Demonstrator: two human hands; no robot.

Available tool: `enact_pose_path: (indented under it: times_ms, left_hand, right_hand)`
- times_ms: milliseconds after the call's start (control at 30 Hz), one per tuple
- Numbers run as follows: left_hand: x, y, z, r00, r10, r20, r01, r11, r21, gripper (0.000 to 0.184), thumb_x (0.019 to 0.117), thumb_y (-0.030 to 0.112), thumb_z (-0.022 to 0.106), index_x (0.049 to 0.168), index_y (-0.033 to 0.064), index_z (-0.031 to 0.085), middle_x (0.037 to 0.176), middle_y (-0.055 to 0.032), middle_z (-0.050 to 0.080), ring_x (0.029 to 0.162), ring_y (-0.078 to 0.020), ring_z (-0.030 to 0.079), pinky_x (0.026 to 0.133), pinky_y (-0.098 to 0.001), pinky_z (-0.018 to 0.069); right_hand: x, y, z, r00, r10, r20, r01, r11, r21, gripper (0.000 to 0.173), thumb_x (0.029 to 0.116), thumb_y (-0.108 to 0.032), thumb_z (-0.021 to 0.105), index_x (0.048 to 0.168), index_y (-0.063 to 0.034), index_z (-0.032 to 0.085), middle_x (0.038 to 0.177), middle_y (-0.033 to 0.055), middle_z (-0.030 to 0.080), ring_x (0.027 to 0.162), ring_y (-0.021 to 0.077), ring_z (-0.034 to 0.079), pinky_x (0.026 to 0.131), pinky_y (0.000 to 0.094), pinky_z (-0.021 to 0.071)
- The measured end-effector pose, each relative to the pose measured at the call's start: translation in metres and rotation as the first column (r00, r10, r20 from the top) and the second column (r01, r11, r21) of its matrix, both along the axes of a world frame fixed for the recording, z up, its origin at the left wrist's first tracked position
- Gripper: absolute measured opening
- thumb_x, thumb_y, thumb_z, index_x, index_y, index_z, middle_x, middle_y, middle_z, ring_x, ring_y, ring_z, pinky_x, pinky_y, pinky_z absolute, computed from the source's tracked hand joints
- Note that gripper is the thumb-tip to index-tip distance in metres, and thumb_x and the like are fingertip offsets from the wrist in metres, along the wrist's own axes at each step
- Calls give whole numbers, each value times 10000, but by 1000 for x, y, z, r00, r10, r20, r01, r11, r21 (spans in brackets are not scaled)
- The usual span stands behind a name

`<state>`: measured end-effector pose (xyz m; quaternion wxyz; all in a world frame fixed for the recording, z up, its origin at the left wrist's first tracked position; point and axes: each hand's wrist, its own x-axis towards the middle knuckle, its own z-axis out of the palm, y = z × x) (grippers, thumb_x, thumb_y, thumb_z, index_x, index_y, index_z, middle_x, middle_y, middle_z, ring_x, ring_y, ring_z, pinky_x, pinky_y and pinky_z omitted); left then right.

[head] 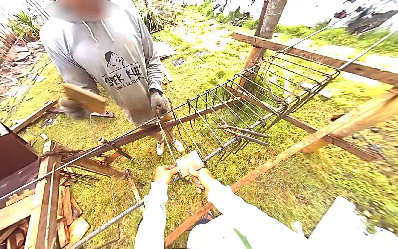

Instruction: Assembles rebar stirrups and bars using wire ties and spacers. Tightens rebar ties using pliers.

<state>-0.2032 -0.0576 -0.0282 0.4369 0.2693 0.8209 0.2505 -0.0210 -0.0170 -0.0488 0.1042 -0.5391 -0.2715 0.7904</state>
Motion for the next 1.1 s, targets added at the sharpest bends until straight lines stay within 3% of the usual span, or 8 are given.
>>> enact_pose_path:
  times_ms: [100,233,333,500,800,900,967,1100]
  left_hand:
    - [1,0,-1,1000,-9,-5,9,1000,-5,228,901,221,797,1078,84,752,900,-42,718,597,-96,532,549,-302,434]
    - [4,-2,1,1000,-7,-7,7,1000,-2,233,905,219,794,1085,76,757,976,-60,736,724,-123,623,652,-335,498]
    - [6,-3,4,999,-15,-37,15,1000,0,226,911,243,790,1076,92,758,955,-52,729,686,-120,604,610,-327,482]
    - [6,-4,5,998,-49,-50,48,999,-24,263,929,281,770,1117,98,752,1000,-57,732,723,-129,623,644,-344,501]
    - [7,-4,9,992,-109,-70,105,993,-52,279,963,330,728,1123,102,739,979,-60,720,688,-134,618,616,-339,506]
    - [7,-5,8,979,-169,-116,162,985,-66,289,980,362,696,1095,101,742,968,-67,723,736,-159,648,674,-381,529]
    - [6,-4,5,976,-183,-114,177,982,-62,287,982,361,690,1091,101,743,965,-64,723,743,-158,646,694,-386,529]
    - [5,-4,3,989,-135,-56,134,990,-37,258,971,332,716,1078,99,744,918,-43,719,652,-120,599,611,-335,496]
  right_hand:
    - [2,1,-3,1000,24,-2,-24,1000,12,370,1059,-350,577,798,-118,452,527,-40,327,377,83,320,375,245,366]
    - [7,1,-6,999,28,-27,-28,999,29,338,1052,-354,593,844,-107,491,549,-37,349,392,83,342,391,247,385]
    - [7,2,-10,999,-4,-51,5,999,32,320,1033,-325,628,833,-114,491,531,-46,342,382,76,343,382,249,393]
    - [9,3,-10,999,-27,-45,27,1000,11,325,1022,-305,644,801,-112,506,516,-45,333,374,80,343,383,258,407]
    - [9,1,-7,997,-68,-30,69,997,31,249,1002,-284,674,879,-89,579,522,-49,338,377,75,342,376,244,389]
    - [10,0,-6,997,-70,-25,71,996,59,265,991,-280,692,853,-88,572,517,-49,343,372,73,345,374,244,397]
    - [14,0,-7,999,-47,-18,48,996,79,263,992,-298,694,893,-79,588,534,-41,363,382,80,364,384,252,412]
    - [22,-1,-7,998,-56,-17,58,993,98,309,1027,-367,632,1051,-60,606,603,-16,443,416,101,423,409,280,458]
